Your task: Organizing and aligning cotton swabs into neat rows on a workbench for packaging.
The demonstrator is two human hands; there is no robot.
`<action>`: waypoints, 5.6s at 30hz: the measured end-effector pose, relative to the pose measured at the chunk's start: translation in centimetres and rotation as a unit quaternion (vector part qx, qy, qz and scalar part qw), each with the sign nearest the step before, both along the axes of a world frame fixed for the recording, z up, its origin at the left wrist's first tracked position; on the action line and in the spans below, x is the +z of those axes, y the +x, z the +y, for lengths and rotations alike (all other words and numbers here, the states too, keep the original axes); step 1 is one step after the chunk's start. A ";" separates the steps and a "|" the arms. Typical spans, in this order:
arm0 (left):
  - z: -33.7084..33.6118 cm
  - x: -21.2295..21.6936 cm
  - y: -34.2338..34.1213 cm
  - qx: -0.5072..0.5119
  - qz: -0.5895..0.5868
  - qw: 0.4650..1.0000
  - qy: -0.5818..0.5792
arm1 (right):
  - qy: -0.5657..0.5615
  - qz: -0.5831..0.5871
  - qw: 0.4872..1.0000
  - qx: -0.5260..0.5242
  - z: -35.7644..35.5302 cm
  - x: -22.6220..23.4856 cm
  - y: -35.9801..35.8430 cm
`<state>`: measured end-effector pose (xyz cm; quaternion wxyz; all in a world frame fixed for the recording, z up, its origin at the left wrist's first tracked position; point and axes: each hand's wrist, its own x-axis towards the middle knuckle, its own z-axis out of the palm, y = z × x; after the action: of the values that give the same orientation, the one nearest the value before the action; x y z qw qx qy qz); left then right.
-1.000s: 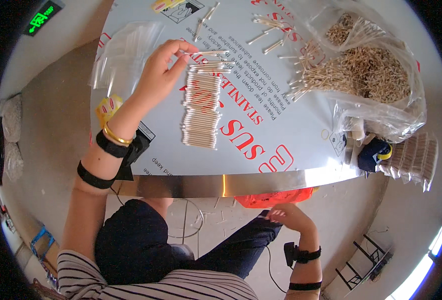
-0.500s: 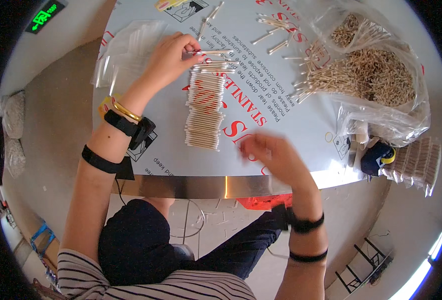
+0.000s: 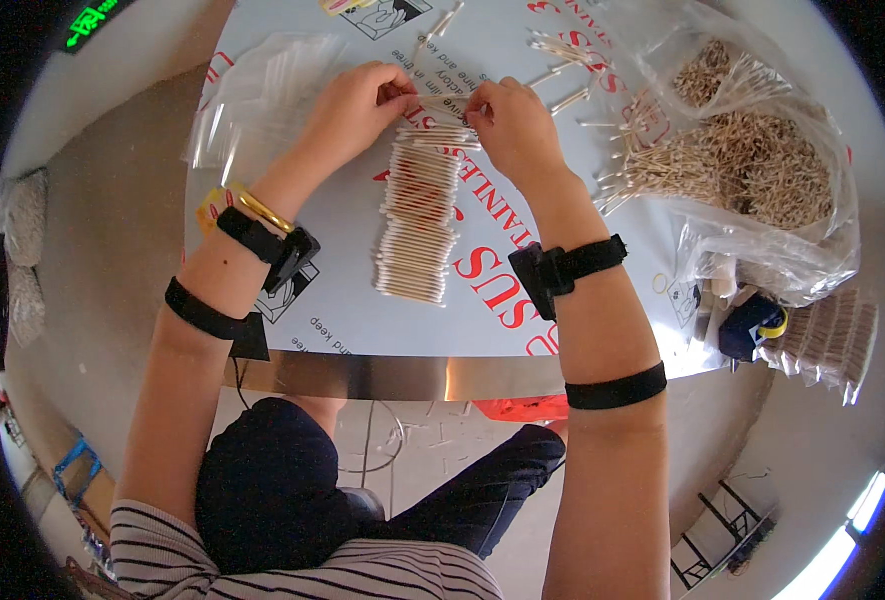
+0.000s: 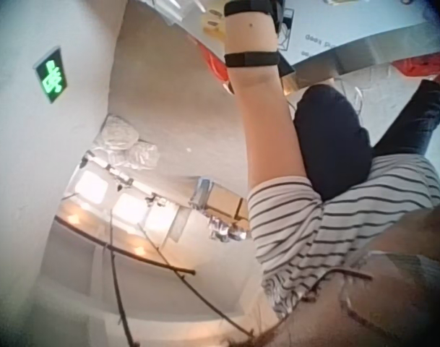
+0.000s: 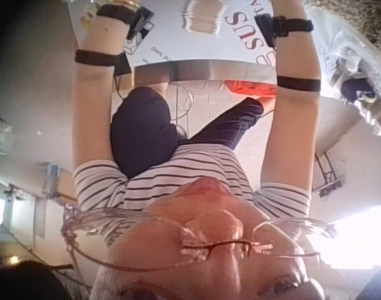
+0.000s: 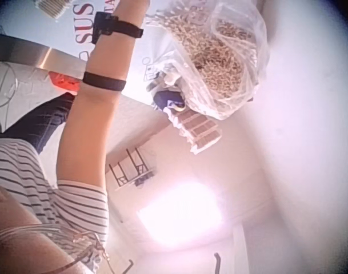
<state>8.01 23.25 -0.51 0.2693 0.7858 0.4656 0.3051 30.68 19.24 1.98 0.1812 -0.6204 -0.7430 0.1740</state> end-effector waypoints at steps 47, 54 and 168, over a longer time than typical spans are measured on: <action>-1.0 0.1 -2.9 0.017 -0.009 1.000 -0.010 | -0.068 -0.057 0.992 -0.087 12.4 1.0 -3.9; -1.3 -0.5 -0.7 -0.025 0.139 0.975 0.173 | -0.132 -0.142 0.974 -0.119 14.4 0.2 -8.2; -16.1 8.1 3.8 -0.321 -0.224 0.809 -0.439 | -0.065 0.473 0.809 -0.344 -27.7 8.5 1.8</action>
<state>11.78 7.15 7.56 0.7651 0.5984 0.1977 0.1320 32.50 -8.41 10.51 0.5172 -0.6869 -0.2902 0.4201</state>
